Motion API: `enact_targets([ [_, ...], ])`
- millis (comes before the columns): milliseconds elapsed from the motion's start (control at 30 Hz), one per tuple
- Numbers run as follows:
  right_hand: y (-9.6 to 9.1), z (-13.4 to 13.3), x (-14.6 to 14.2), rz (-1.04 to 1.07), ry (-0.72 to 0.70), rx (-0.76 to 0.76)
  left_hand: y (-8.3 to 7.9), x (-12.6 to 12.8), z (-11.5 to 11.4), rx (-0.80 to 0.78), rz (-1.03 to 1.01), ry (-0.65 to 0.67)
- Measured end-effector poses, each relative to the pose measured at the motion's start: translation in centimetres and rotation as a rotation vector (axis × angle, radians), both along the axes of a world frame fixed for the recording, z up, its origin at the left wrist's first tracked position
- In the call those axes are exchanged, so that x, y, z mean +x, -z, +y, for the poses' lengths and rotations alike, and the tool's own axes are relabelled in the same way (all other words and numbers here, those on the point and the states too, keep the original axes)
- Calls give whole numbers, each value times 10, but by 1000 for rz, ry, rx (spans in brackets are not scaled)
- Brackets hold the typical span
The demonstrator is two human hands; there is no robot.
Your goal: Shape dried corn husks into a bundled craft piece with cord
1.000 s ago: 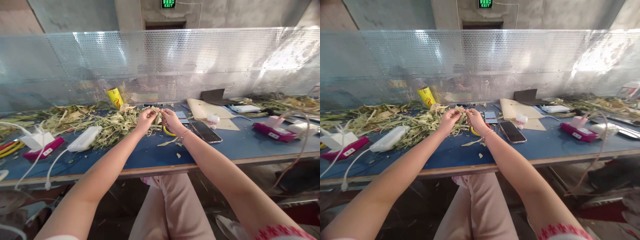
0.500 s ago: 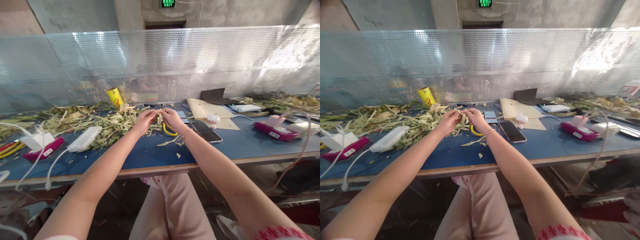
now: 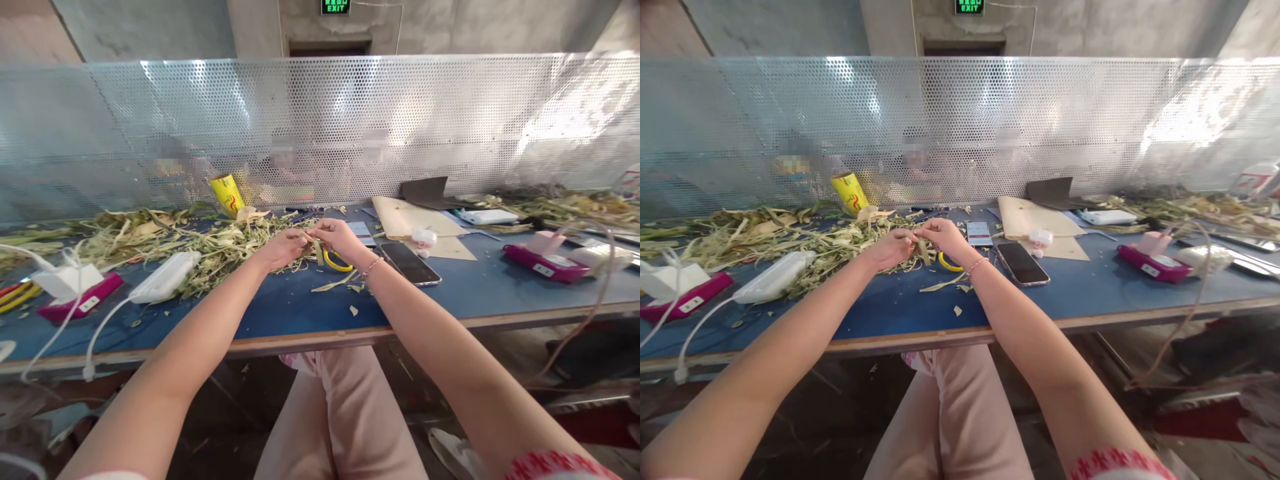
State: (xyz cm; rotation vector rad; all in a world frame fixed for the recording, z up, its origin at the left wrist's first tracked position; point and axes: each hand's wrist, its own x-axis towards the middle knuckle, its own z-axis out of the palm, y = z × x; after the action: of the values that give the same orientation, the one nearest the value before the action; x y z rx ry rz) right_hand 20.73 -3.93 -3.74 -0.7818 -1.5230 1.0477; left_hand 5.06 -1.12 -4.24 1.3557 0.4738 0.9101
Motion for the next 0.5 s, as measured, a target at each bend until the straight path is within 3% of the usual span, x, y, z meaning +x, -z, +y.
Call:
enact_targets([
  [267,1,2,0,0,37,-27,-6,4,-10,20,44,-25],
  [500,5,8,1,-27,165,-48,-5,11,-10,245,246,-174],
])
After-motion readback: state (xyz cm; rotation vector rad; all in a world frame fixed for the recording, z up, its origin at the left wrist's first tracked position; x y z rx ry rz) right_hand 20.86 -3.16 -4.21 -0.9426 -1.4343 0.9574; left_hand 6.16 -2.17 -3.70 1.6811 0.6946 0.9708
